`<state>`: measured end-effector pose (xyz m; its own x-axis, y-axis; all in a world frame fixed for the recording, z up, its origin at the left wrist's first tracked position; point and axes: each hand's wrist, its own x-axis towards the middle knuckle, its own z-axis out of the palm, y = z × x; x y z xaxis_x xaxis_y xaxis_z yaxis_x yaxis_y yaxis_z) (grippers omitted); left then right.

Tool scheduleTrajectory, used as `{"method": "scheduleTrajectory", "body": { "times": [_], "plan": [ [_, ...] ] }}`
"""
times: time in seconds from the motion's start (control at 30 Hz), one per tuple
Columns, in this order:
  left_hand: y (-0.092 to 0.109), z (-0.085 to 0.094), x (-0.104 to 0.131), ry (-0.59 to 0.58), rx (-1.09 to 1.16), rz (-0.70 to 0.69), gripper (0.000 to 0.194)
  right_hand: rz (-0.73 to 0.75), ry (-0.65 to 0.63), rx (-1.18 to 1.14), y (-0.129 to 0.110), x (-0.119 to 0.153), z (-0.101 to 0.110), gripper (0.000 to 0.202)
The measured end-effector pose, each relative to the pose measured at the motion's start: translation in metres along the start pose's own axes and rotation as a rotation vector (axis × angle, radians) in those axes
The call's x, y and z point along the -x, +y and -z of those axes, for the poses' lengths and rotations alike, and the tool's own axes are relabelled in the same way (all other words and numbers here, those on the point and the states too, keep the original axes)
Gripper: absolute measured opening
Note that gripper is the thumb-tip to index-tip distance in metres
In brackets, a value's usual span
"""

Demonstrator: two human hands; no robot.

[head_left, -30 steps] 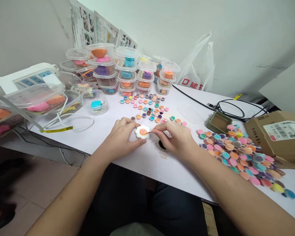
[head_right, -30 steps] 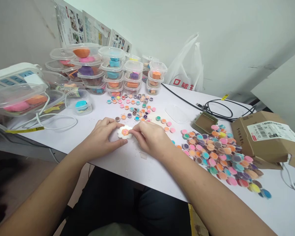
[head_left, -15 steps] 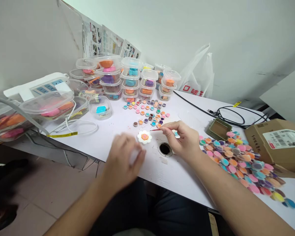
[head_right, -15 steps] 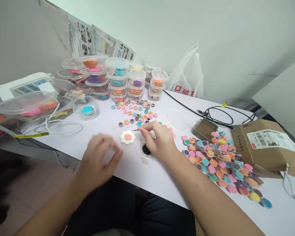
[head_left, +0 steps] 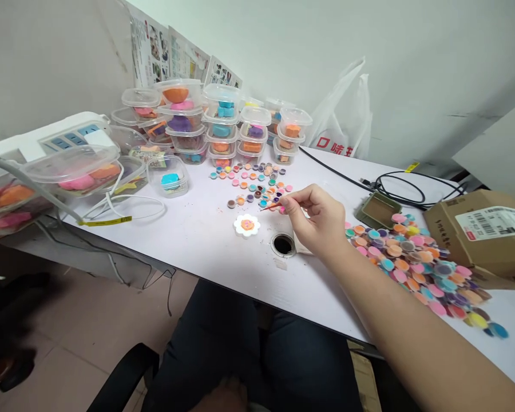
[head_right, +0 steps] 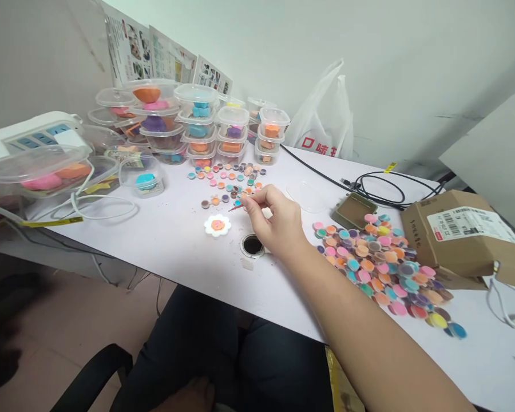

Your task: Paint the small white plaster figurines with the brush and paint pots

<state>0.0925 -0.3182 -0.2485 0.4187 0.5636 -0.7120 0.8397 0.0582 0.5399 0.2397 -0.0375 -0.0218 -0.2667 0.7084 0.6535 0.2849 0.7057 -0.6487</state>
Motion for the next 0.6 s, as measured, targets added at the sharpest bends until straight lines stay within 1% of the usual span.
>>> {"method": "scheduleTrajectory", "body": {
  "times": [0.03,0.13,0.17,0.23,0.27,0.33,0.37,0.4,0.5,0.57,0.6],
  "plan": [
    [0.004,0.001,-0.003,-0.02,0.007,-0.016,0.047,-0.001,0.002,0.004,0.0,-0.001,0.0,0.02],
    [0.009,0.004,-0.013,-0.082,0.082,-0.043,0.028,-0.003,0.0,0.012,0.0,-0.001,0.0,0.021],
    [0.009,0.006,-0.015,-0.093,0.119,-0.048,0.029,-0.006,-0.003,0.013,0.0,-0.001,0.0,0.021],
    [0.009,0.013,-0.014,-0.104,0.188,-0.06,0.038,-0.015,-0.012,0.009,0.0,-0.001,-0.001,0.02],
    [0.009,0.018,-0.009,-0.103,0.23,-0.077,0.044,-0.023,-0.016,0.005,0.0,-0.001,-0.001,0.02],
    [0.012,0.032,0.008,-0.112,0.324,-0.132,0.056,-0.046,-0.023,-0.002,0.001,-0.001,-0.001,0.021],
    [0.015,0.04,0.019,-0.11,0.459,-0.202,0.059,-0.058,-0.026,-0.006,0.001,-0.001,-0.001,0.022],
    [0.019,0.049,0.032,-0.117,0.566,-0.238,0.062,-0.069,-0.03,-0.013,0.001,-0.001,-0.001,0.023],
    [0.033,0.074,0.066,-0.141,0.743,-0.279,0.064,-0.08,-0.033,-0.024,0.0,-0.002,0.0,0.026],
    [0.038,0.084,0.079,-0.129,0.784,-0.251,0.062,-0.071,-0.008,0.002,-0.001,-0.003,0.001,0.026],
    [0.039,0.088,0.082,-0.127,0.772,-0.24,0.061,-0.065,0.006,0.021,-0.001,-0.004,0.001,0.027]
  ]
}}
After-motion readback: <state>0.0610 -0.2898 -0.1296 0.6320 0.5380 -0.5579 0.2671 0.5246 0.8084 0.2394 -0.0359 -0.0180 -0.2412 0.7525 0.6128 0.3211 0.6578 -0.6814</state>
